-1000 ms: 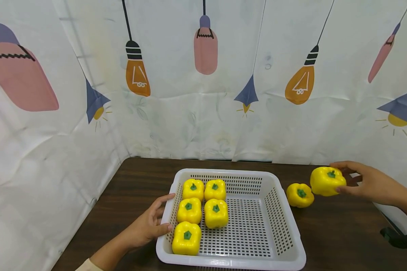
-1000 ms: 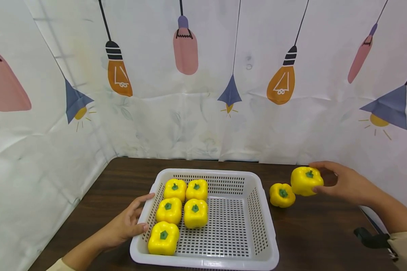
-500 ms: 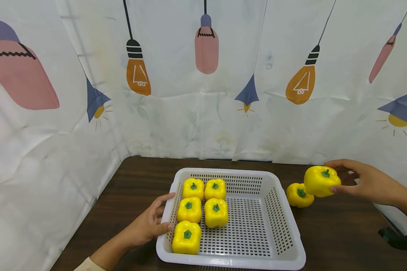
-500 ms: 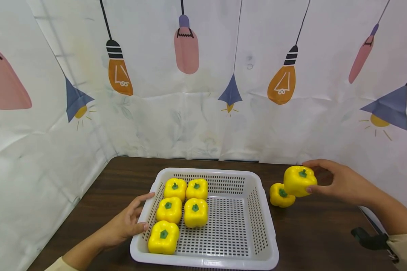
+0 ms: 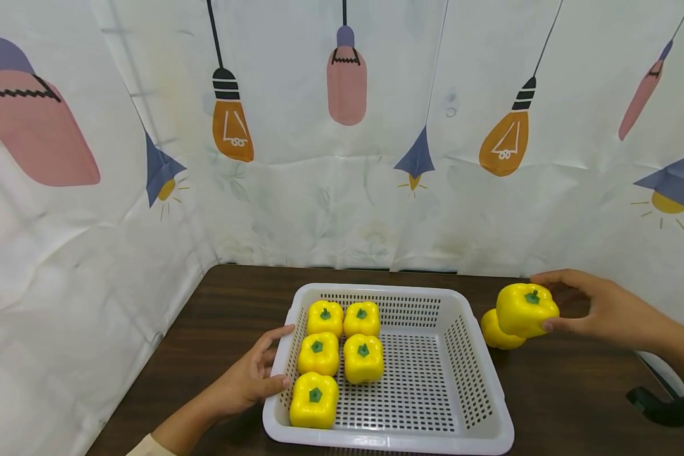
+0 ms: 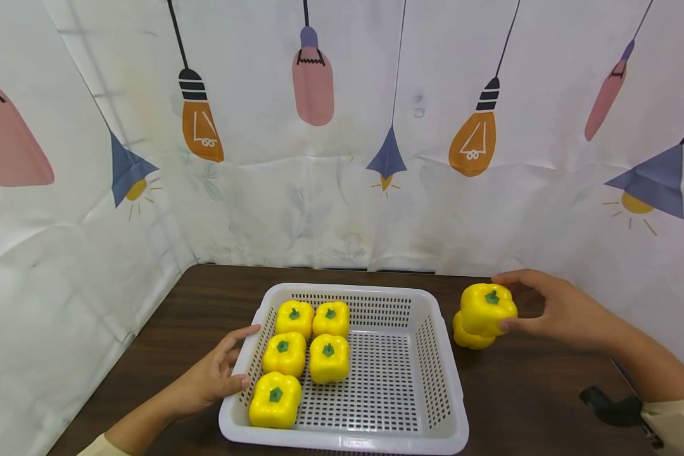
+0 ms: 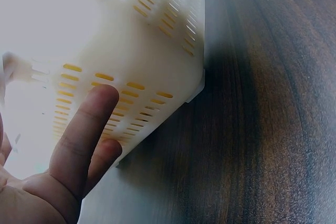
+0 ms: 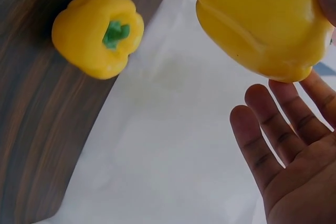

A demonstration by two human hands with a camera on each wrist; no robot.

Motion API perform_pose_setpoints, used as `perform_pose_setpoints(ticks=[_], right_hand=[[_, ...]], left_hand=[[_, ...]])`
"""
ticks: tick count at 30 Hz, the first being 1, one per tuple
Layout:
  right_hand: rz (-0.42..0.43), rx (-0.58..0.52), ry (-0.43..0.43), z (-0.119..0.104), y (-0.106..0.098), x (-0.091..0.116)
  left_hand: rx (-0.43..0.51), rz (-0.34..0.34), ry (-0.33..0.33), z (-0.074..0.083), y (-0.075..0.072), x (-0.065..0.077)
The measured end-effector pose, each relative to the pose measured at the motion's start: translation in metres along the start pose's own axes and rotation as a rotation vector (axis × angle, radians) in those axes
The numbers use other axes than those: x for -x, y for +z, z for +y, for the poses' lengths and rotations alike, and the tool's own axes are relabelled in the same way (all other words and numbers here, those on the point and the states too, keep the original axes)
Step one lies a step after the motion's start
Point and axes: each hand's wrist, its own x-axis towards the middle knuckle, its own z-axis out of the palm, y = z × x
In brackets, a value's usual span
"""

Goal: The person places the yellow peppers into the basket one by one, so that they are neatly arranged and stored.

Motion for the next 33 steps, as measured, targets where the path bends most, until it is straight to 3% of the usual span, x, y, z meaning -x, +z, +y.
perform_pose_setpoints(ticks=[9,22,33], right_hand=[[0.044,0.020,-0.116,-0.020,0.008,-0.001],[0.022,-0.007,-0.155,-0.043,0.026,-0.004],[-0.051,-0.035,-0.074,-0.069,0.042,-0.007]], left_hand=[[0.007,0.003,-0.004,0.000,0.001,0.000],[0.007,0.012,-0.009,0.000,0.001,0.001],[0.008,0.005,0.007,-0.001,0.000,0.000]])
